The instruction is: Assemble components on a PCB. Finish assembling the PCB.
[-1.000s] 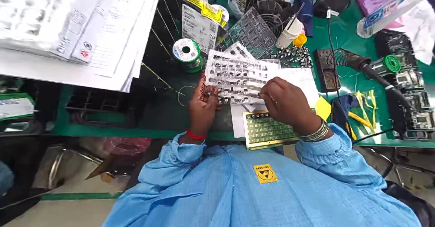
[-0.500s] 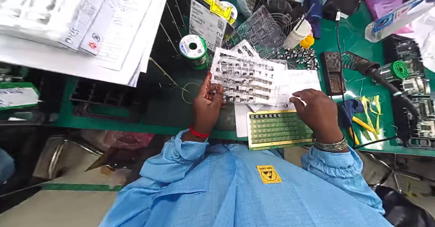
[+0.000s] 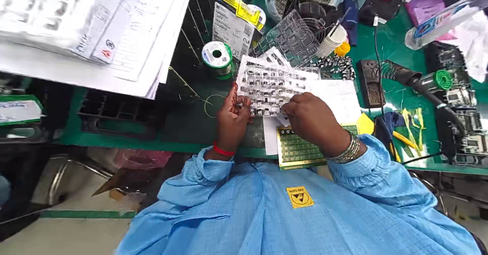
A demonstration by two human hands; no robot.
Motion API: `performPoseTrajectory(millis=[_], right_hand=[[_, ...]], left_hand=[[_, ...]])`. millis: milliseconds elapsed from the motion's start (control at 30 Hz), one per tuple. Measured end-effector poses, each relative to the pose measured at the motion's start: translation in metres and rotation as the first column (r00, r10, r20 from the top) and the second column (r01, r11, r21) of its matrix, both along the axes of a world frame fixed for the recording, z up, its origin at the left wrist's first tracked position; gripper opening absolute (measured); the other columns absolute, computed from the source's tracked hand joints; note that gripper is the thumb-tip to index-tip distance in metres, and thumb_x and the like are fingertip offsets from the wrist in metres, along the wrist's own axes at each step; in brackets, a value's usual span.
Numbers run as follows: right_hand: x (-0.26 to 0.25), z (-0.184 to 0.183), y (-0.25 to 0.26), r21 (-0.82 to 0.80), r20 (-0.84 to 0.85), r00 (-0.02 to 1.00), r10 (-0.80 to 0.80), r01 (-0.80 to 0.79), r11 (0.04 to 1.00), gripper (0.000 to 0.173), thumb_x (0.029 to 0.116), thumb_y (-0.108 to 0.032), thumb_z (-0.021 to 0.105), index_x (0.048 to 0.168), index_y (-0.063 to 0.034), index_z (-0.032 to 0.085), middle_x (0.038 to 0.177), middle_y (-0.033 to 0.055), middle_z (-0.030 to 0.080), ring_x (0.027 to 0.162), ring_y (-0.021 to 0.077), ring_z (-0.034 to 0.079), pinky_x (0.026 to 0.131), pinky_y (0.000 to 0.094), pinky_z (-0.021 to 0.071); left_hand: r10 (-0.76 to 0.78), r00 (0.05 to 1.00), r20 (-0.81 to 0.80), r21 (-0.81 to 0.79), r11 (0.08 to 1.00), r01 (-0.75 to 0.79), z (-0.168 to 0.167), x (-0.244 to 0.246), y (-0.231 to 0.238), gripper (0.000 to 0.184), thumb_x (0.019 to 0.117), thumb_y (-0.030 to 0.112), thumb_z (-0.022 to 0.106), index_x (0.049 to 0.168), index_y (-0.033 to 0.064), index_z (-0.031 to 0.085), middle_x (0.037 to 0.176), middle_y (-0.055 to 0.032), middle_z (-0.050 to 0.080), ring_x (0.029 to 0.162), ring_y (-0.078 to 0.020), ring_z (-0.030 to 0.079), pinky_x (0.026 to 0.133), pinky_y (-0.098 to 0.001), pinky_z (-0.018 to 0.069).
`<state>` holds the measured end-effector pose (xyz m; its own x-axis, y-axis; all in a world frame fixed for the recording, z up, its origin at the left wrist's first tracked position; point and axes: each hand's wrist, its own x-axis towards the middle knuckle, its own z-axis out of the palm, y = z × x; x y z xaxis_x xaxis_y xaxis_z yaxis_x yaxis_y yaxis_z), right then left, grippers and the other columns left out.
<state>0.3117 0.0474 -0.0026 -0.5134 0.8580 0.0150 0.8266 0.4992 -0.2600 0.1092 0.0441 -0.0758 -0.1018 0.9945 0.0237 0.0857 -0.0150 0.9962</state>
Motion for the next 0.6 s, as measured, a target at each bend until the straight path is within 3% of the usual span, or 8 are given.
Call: performPoseTrajectory(millis=[167,367,467,600], right_hand=[[-0.007,0.006,0.008,-0.108,0.067,0.997,-0.031,0.038,0.993,0.011,0.0943,-0.007,0.066,0.094,-0.0012,0.075,0.090,0.0185,0.069,0.090,0.0384,0.068,0.075,0.0535,0.0541],[-0.014,0.011,0.015,-0.124,0.164,0.986,0.011,0.010,0.992,0.007,0.0911,0.000,0.066,0.090,0.0028,0.072,0.089,0.0210,0.069,0.089,0.0413,0.069,0.070,0.0554,0.0540],[-0.014,0.008,0.013,-0.024,0.229,0.968,0.103,-0.100,0.995,0.005,0.0853,0.000,0.070,0.088,0.0044,0.070,0.087,0.0211,0.068,0.085,0.0411,0.068,0.065,0.0530,0.0523],[0.001,-0.013,0.012,0.228,0.154,0.974,0.168,-0.200,0.953,0.011,0.0883,-0.008,0.065,0.085,0.0025,0.067,0.080,0.0189,0.066,0.077,0.0380,0.068,0.059,0.0483,0.0500]], left_hand=[[0.005,1.000,0.000,-0.016,1.000,-0.005,0.001,0.001,0.000,0.058,0.0995,0.007,0.060,0.151,-0.0066,0.035,0.102,-0.0070,0.067,0.067,-0.0022,0.065,0.061,-0.0202,0.0580],[-0.005,1.000,0.016,-0.004,1.000,0.005,0.000,0.000,0.000,0.059,0.0987,0.006,0.059,0.150,-0.0074,0.034,0.103,-0.0067,0.066,0.067,-0.0023,0.064,0.061,-0.0198,0.0577],[-0.003,1.000,0.012,-0.007,1.000,0.003,-0.001,0.000,0.000,0.059,0.0991,0.007,0.060,0.151,-0.0069,0.035,0.102,-0.0072,0.066,0.067,-0.0031,0.065,0.061,-0.0207,0.0583],[0.003,1.000,0.007,0.010,1.000,-0.003,-0.003,0.000,0.001,0.058,0.0989,0.006,0.059,0.149,-0.0086,0.035,0.099,-0.0067,0.067,0.066,-0.0027,0.065,0.062,-0.0206,0.0585]])
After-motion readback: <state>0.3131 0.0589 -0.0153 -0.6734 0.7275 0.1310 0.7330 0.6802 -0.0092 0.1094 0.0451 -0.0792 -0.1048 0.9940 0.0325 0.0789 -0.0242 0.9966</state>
